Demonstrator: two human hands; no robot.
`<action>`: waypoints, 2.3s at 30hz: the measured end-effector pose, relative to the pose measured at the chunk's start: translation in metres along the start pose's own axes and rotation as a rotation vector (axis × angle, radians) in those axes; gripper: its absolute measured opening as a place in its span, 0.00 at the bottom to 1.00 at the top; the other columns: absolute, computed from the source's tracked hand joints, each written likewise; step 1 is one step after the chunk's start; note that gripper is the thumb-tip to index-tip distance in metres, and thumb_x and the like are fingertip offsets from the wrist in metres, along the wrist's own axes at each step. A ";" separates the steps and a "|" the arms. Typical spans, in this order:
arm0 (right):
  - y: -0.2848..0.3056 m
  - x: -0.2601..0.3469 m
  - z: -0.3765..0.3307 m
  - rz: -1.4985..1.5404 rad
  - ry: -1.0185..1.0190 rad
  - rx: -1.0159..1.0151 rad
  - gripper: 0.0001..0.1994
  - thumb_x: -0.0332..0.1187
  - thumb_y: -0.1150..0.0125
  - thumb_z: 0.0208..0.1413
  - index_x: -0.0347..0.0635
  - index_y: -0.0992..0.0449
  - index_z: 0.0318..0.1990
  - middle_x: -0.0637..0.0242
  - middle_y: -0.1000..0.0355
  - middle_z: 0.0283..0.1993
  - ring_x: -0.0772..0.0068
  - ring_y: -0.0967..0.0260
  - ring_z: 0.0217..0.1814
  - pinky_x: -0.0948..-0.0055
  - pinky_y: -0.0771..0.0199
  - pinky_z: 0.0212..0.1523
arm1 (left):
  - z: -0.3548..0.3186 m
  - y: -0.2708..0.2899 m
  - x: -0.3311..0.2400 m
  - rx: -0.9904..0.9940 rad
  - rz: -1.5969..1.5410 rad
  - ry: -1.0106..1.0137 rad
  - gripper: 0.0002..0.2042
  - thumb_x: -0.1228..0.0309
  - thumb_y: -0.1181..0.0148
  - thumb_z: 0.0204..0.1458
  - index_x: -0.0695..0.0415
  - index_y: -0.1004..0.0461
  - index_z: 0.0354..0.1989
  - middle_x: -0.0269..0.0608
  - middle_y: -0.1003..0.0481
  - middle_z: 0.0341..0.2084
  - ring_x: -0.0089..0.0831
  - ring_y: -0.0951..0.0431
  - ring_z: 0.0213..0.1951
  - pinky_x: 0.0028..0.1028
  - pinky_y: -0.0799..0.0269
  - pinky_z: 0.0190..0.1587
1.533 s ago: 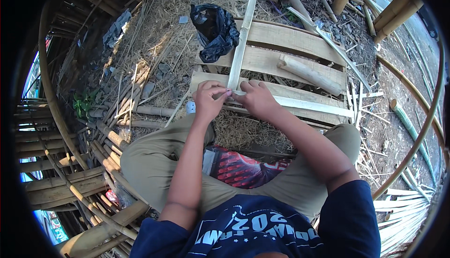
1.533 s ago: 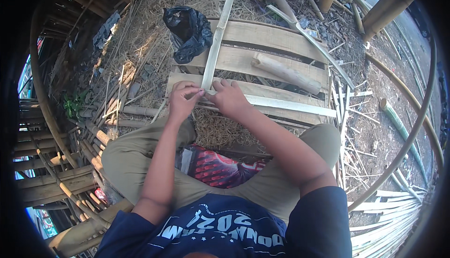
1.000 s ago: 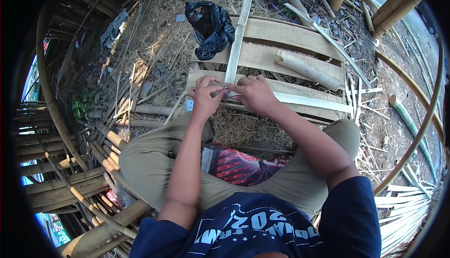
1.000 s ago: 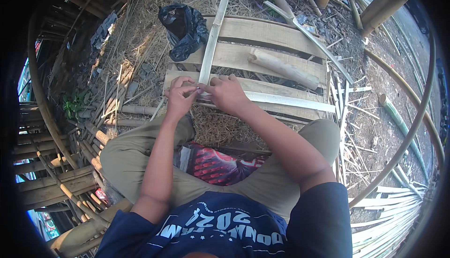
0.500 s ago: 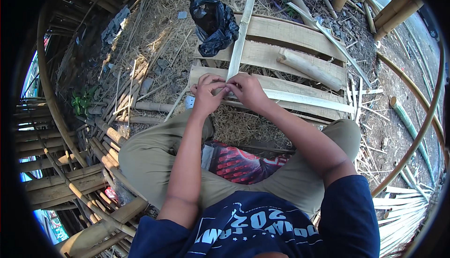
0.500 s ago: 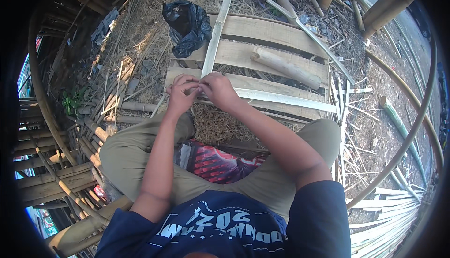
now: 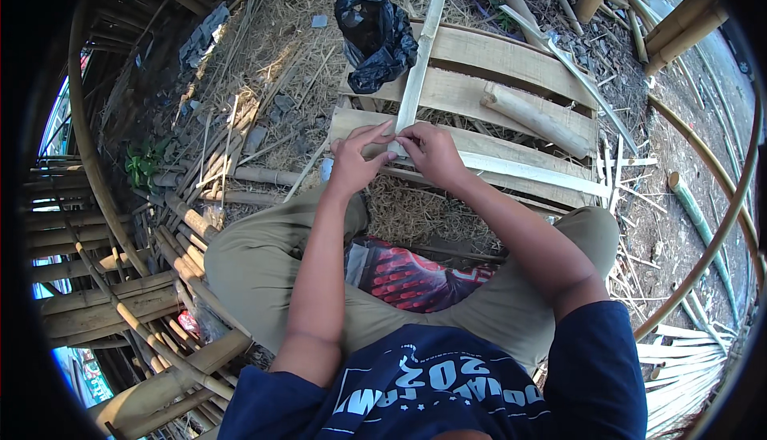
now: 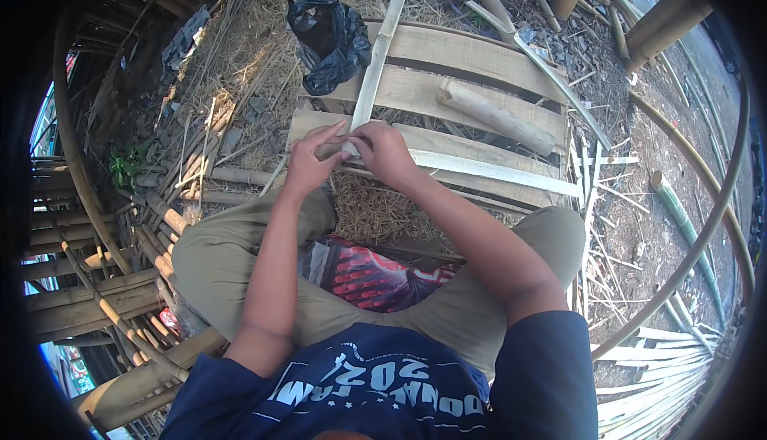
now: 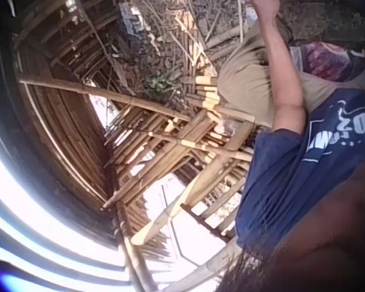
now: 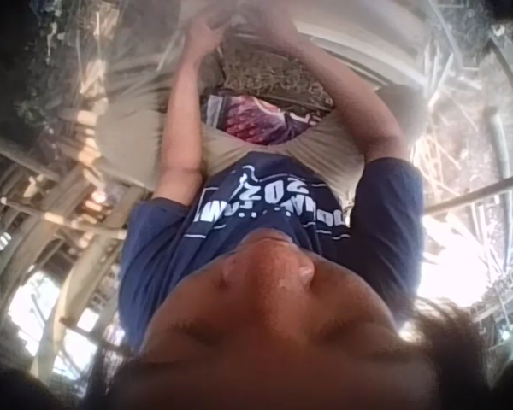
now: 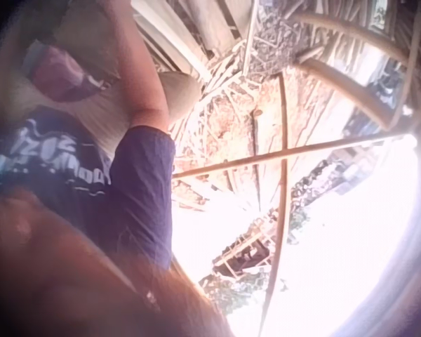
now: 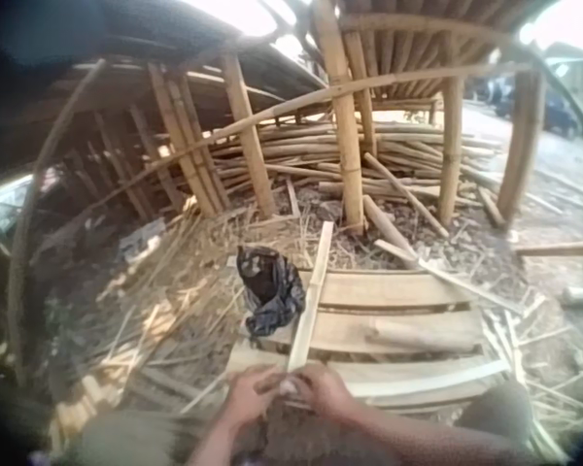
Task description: The person is assembling a bamboo structure by hand. They position thin bamboo strips across a wooden frame, secure the pieces together using wire, and use a large rock to press down on the joints.
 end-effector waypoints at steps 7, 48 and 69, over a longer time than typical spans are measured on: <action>-0.001 0.000 0.001 0.018 0.049 0.011 0.06 0.28 0.33 0.59 0.36 0.16 0.39 0.52 0.21 0.36 0.47 0.23 0.41 0.54 0.24 0.45 | 0.002 0.001 -0.005 -0.034 -0.047 -0.044 0.25 0.73 0.23 0.47 0.51 0.18 0.57 0.44 0.17 0.52 0.37 0.19 0.58 0.37 0.29 0.64; 0.063 0.054 0.116 -0.726 0.065 -0.078 0.65 0.41 0.15 0.37 0.50 0.59 0.80 0.46 0.38 0.72 0.37 0.37 0.71 0.47 0.26 0.62 | -0.009 -0.016 0.007 -0.262 0.008 0.014 0.08 0.58 0.23 0.48 0.45 0.10 0.34 0.27 0.18 0.52 0.20 0.27 0.60 0.37 0.54 0.62; 0.039 -0.005 0.246 -0.357 -0.122 -0.570 0.12 0.27 0.35 0.51 0.33 0.17 0.43 0.43 0.18 0.39 0.43 0.18 0.43 0.54 0.19 0.50 | -0.004 -0.018 0.009 -0.211 -0.087 0.056 0.07 0.58 0.22 0.45 0.42 0.10 0.31 0.24 0.21 0.53 0.23 0.29 0.60 0.41 0.57 0.62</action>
Point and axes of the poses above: each hand's wrist, its own z-axis towards the middle knuckle, its own y-axis out of the back of the hand, x = y × z, the point moved 5 cm from there along z, towards the middle knuckle
